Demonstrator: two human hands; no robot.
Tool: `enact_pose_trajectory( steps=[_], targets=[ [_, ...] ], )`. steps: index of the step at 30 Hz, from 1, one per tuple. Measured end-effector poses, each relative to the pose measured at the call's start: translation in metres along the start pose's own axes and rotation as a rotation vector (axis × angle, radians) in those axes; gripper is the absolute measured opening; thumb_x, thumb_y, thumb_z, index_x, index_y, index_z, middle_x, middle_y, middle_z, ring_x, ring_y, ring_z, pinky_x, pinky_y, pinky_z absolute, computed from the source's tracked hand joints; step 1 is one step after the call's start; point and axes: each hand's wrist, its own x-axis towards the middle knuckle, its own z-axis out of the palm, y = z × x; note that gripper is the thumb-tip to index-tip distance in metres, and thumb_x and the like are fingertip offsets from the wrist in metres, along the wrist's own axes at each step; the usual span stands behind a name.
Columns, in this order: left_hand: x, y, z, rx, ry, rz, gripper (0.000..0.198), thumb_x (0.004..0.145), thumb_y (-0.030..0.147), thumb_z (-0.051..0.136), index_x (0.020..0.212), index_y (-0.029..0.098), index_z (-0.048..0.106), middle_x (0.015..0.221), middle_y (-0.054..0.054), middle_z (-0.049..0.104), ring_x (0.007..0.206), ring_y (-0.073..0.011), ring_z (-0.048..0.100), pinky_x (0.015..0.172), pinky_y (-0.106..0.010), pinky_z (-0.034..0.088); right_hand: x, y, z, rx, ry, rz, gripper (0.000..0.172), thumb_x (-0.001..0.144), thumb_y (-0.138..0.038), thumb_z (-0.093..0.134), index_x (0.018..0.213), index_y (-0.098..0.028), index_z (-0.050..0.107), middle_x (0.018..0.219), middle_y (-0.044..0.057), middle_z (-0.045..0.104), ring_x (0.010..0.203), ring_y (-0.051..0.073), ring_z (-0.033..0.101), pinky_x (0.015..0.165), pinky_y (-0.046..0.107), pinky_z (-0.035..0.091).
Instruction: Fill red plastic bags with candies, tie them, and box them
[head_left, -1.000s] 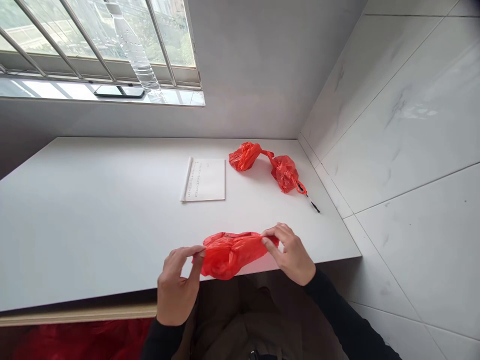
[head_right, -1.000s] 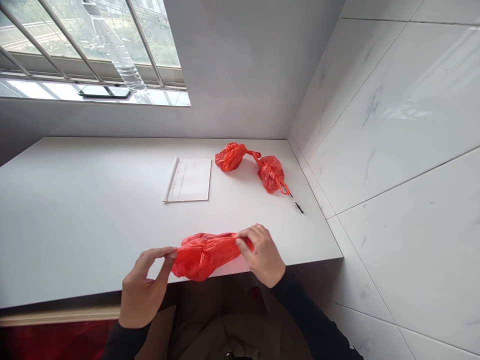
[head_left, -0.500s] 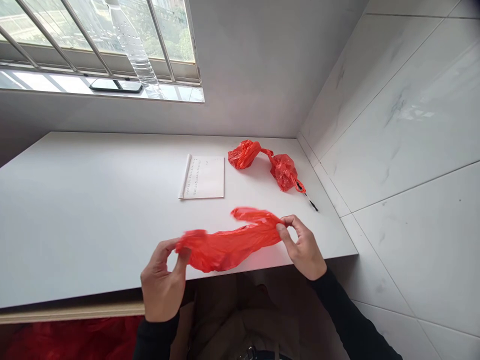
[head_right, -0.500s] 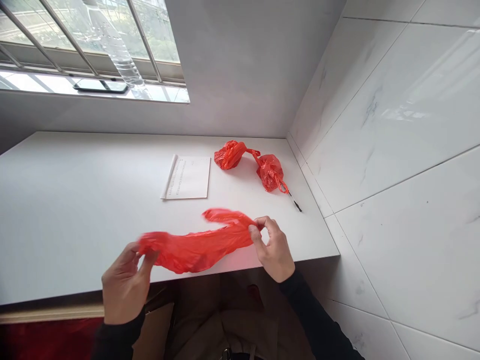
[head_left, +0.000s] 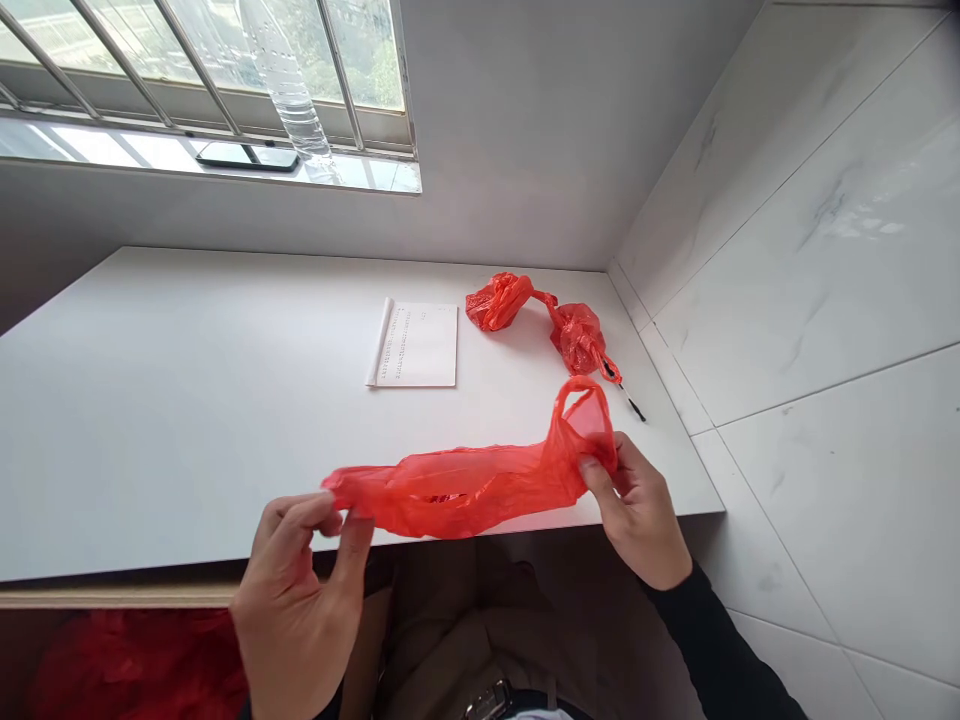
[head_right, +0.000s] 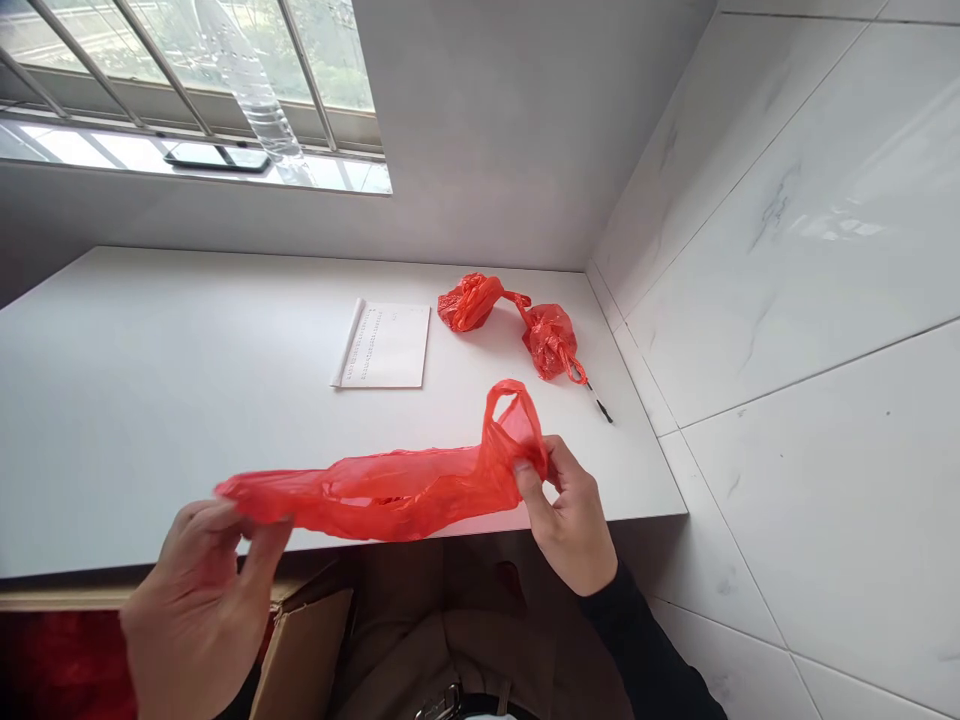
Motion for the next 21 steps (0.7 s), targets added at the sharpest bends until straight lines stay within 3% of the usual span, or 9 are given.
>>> enact_pose_trajectory(
  steps=[2, 6, 8, 12, 15, 17, 19, 21],
  targets=[
    [-0.004, 0.005, -0.012, -0.032, -0.058, -0.136, 0.009, 0.084, 0.031, 0.073, 0.091, 0.026, 0.07, 0.075, 0.002, 0.059, 0.067, -0.0131, 0.054, 0.065, -0.025, 0.05, -0.003, 0.001, -0.004, -0.031, 0.003, -0.023, 0.011, 0.099, -0.036, 0.057, 0.102, -0.026, 0.057, 0.093, 0.0, 0.06, 0.085, 0.017, 0.058, 0.077, 0.031, 0.05],
    [-0.013, 0.017, -0.024, -0.131, -0.293, -0.322, 0.024, 0.088, 0.045, 0.066, 0.098, 0.025, 0.075, 0.075, -0.002, 0.07, 0.064, -0.0175, 0.065, 0.055, -0.025, 0.054, -0.01, -0.008, -0.007, -0.126, -0.055, -0.115, 0.026, 0.093, -0.035, 0.064, 0.118, -0.029, 0.057, 0.107, 0.004, 0.059, 0.102, 0.023, 0.058, 0.092, 0.04, 0.051],
    [-0.015, 0.024, -0.024, -0.143, -0.318, -0.293, 0.03, 0.089, 0.051, 0.06, 0.09, 0.024, 0.073, 0.083, -0.005, 0.071, 0.073, -0.0207, 0.069, 0.059, -0.026, 0.057, -0.014, -0.019, -0.008, -0.158, -0.059, -0.182, 0.035, 0.092, -0.035, 0.066, 0.125, -0.032, 0.056, 0.105, 0.004, 0.057, 0.102, 0.024, 0.058, 0.096, 0.044, 0.05],
    [-0.016, 0.036, -0.017, 0.002, -0.342, -0.166, 0.026, 0.087, 0.05, 0.065, 0.085, 0.025, 0.061, 0.076, 0.0, 0.06, 0.066, -0.0155, 0.063, 0.051, -0.02, 0.052, -0.018, -0.048, -0.007, -0.16, 0.043, -0.411, 0.049, 0.093, -0.037, 0.064, 0.139, -0.035, 0.048, 0.118, 0.008, 0.057, 0.114, 0.029, 0.055, 0.105, 0.053, 0.047],
    [-0.018, 0.039, -0.01, 0.078, -0.328, -0.144, 0.022, 0.084, 0.041, 0.07, 0.09, 0.025, 0.057, 0.079, 0.002, 0.058, 0.065, -0.0129, 0.063, 0.048, -0.016, 0.049, -0.01, -0.056, 0.003, -0.358, -0.101, -0.478, 0.055, 0.093, -0.039, 0.065, 0.144, -0.033, 0.045, 0.129, 0.01, 0.059, 0.123, 0.032, 0.053, 0.103, 0.054, 0.049],
    [-0.02, 0.038, -0.009, 0.082, -0.293, -0.146, 0.019, 0.086, 0.038, 0.067, 0.099, 0.026, 0.058, 0.088, 0.001, 0.063, 0.072, -0.0131, 0.068, 0.058, -0.016, 0.055, -0.001, -0.047, 0.013, -0.57, -0.259, -0.435, 0.057, 0.091, -0.036, 0.069, 0.143, -0.026, 0.049, 0.121, 0.011, 0.065, 0.112, 0.033, 0.059, 0.097, 0.054, 0.051],
    [-0.021, 0.037, -0.011, 0.086, -0.243, -0.142, 0.021, 0.088, 0.038, 0.064, 0.105, 0.027, 0.061, 0.098, -0.001, 0.068, 0.083, -0.0145, 0.072, 0.072, -0.016, 0.058, 0.007, -0.034, 0.021, -0.71, -0.378, -0.366, 0.04, 0.091, -0.026, 0.067, 0.13, -0.021, 0.059, 0.104, 0.01, 0.07, 0.096, 0.03, 0.063, 0.091, 0.052, 0.054],
    [-0.02, 0.037, -0.015, 0.09, -0.216, -0.159, 0.024, 0.088, 0.041, 0.063, 0.108, 0.027, 0.064, 0.105, -0.003, 0.071, 0.091, -0.0164, 0.073, 0.076, -0.016, 0.058, 0.013, -0.023, 0.024, -0.747, -0.426, -0.312, 0.021, 0.091, -0.015, 0.061, 0.111, -0.02, 0.067, 0.092, 0.007, 0.071, 0.086, 0.027, 0.063, 0.085, 0.049, 0.054]
  ],
)
